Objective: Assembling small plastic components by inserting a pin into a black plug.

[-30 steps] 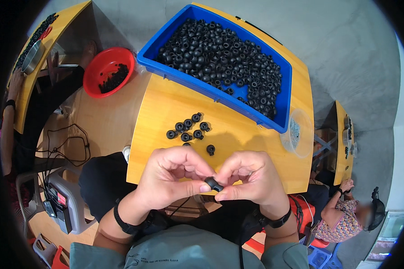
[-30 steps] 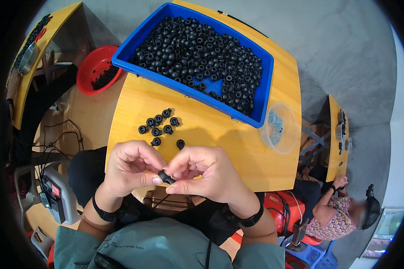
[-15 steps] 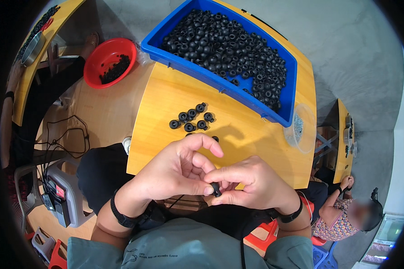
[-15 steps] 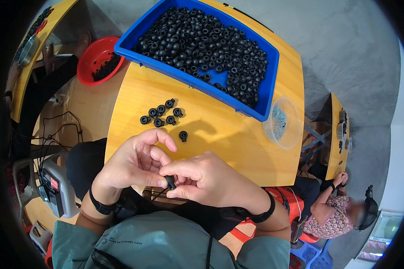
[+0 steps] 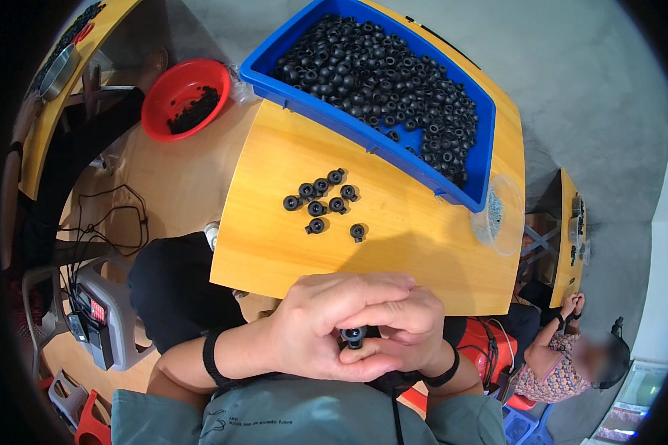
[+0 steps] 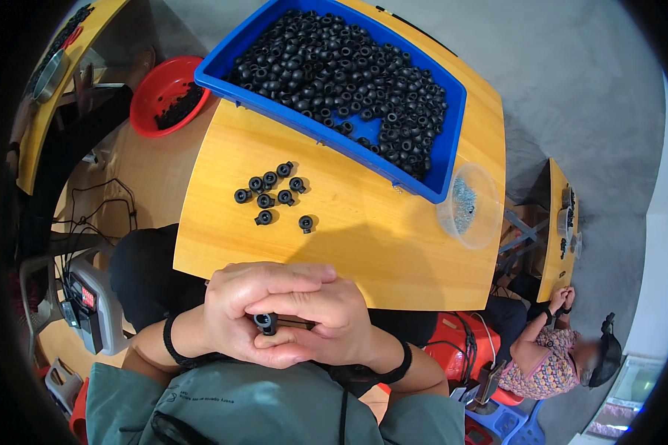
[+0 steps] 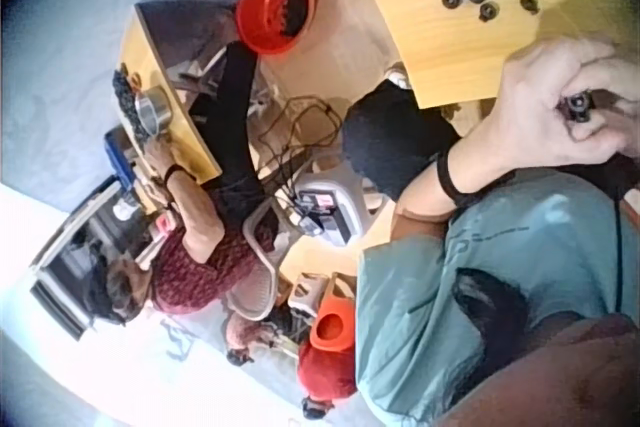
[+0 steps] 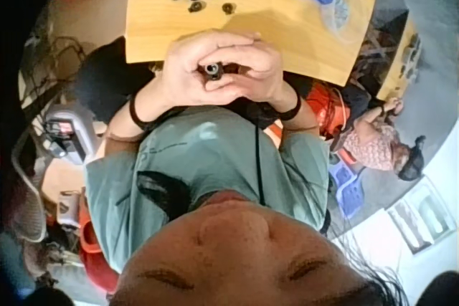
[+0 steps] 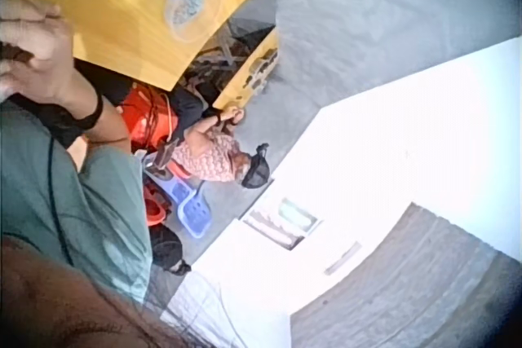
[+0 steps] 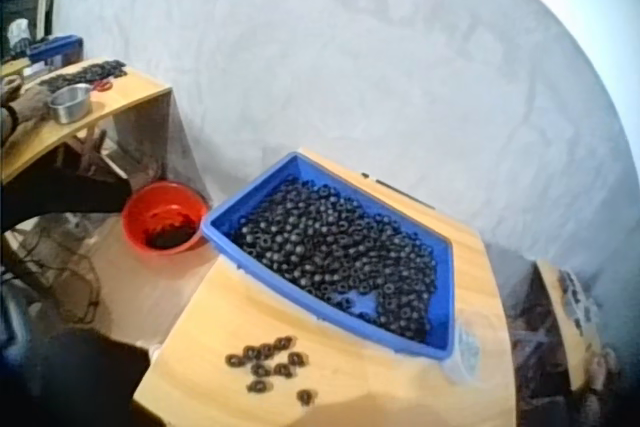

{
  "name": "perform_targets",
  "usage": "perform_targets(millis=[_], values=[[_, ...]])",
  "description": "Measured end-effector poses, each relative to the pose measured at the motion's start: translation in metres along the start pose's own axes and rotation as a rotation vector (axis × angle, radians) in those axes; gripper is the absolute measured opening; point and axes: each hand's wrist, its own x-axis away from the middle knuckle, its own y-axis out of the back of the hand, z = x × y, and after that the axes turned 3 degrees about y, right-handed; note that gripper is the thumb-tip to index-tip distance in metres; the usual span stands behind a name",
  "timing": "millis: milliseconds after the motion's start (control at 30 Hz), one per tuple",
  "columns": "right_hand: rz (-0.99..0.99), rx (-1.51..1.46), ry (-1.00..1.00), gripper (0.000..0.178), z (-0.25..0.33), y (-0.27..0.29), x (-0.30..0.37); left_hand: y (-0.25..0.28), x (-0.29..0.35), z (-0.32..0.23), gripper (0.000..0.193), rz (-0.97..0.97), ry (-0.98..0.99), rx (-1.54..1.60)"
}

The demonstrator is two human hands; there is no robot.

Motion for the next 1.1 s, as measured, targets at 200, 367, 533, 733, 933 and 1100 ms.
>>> perform_targets(millis=[200,367,533,733,933,1100], values=[[-0.002,0.140,-0.014,0.022,-0.007,0.000,0.026,-0.002,0.000,-0.001,0.045,0.014,-0.065,0.012],[-0.056,0.115,0.014,0.020,-0.004,-0.006,0.020,-0.001,0.002,-0.002,0.046,0.032,-0.046,0.016],[0.076,0.109,-0.140,0.033,-0.017,0.008,0.013,0.027,-0.004,-0.007,0.061,0.154,0.251,-0.026],[0.047,0.453,-0.369,0.026,-0.054,0.009,0.018,0.051,-0.009,0.005,0.026,-0.507,0.388,0.006],[-0.127,0.472,-0.336,0.037,-0.059,0.009,0.009,0.023,-0.007,0.013,0.028,-0.191,0.646,-0.443],[-0.421,0.431,-0.428,0.028,-0.072,0.074,0.030,0.012,-0.005,0.020,0.024,-0.049,0.620,-0.526]])
